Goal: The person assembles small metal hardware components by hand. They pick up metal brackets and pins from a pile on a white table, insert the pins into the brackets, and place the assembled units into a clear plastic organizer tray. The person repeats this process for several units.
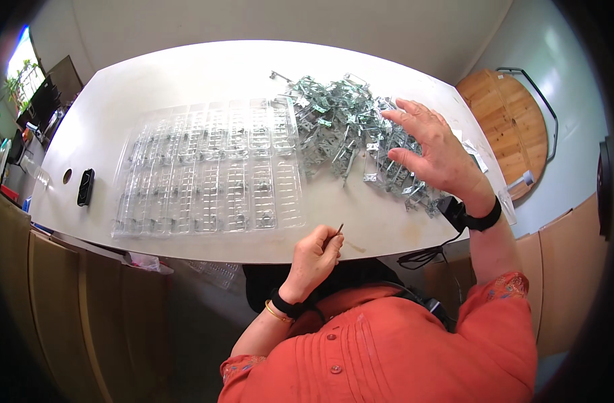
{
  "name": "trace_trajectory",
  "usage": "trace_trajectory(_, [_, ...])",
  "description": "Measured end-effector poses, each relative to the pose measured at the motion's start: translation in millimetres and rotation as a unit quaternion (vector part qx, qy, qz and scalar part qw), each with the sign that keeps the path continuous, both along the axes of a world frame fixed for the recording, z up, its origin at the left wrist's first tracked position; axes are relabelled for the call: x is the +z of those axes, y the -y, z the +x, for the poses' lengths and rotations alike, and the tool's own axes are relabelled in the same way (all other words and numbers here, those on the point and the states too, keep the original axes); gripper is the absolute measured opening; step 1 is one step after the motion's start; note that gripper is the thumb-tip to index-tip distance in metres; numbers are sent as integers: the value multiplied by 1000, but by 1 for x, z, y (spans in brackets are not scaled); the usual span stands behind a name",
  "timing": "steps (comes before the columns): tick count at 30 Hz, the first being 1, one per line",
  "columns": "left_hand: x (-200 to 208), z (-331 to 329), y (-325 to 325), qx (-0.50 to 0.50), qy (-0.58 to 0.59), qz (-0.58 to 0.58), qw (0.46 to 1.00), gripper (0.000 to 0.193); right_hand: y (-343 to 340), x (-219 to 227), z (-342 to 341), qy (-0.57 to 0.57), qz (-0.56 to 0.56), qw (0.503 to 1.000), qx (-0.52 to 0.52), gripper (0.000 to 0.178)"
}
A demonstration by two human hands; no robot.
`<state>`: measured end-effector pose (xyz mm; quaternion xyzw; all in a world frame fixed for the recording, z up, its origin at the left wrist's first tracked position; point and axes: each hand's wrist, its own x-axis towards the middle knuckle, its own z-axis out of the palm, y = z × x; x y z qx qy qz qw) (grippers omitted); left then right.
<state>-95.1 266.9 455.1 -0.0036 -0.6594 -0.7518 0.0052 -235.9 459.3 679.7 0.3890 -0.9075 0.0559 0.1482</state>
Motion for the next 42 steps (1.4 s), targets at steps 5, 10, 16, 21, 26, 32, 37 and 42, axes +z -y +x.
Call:
trace_trajectory(5, [-1, 0, -1, 5, -5, 8, 1000, 11, 11, 31, -1, -48, 23, 999, 1, 53])
trace_trajectory(10, [-2, -1, -1, 9, -4, 0, 1000, 11, 19, 55, -18, -76, 8, 997, -18, 51])
trace_trajectory(16, [-1, -3, -3, 14, -4, -14, 1000, 11, 38, 35, -73, -11, -48, 998, 33, 50])
trace_trajectory(21, [-4, -2, -6, 28, 0, -22, 999, 11, 67, -30, -118, 53, 11, 998, 42, 50])
trace_trajectory(26, [-2, 1, -5, 40, 10, -30, 999, 10, 102, -78, -140, 148, 47, 988, -19, 59])
trace_trajectory(32, [0, 3, -6, 42, 18, -38, 998, 9, 126, -118, -162, 159, 61, 985, -23, 64])
trace_trajectory(37, [5, 4, -6, 40, 24, -58, 997, 7, 139, -142, -180, 147, 80, 986, -25, 58])
trace_trajectory(42, [8, 5, -7, 50, 38, -74, 995, 7, 144, -146, -187, 160, 79, 984, -7, 50])
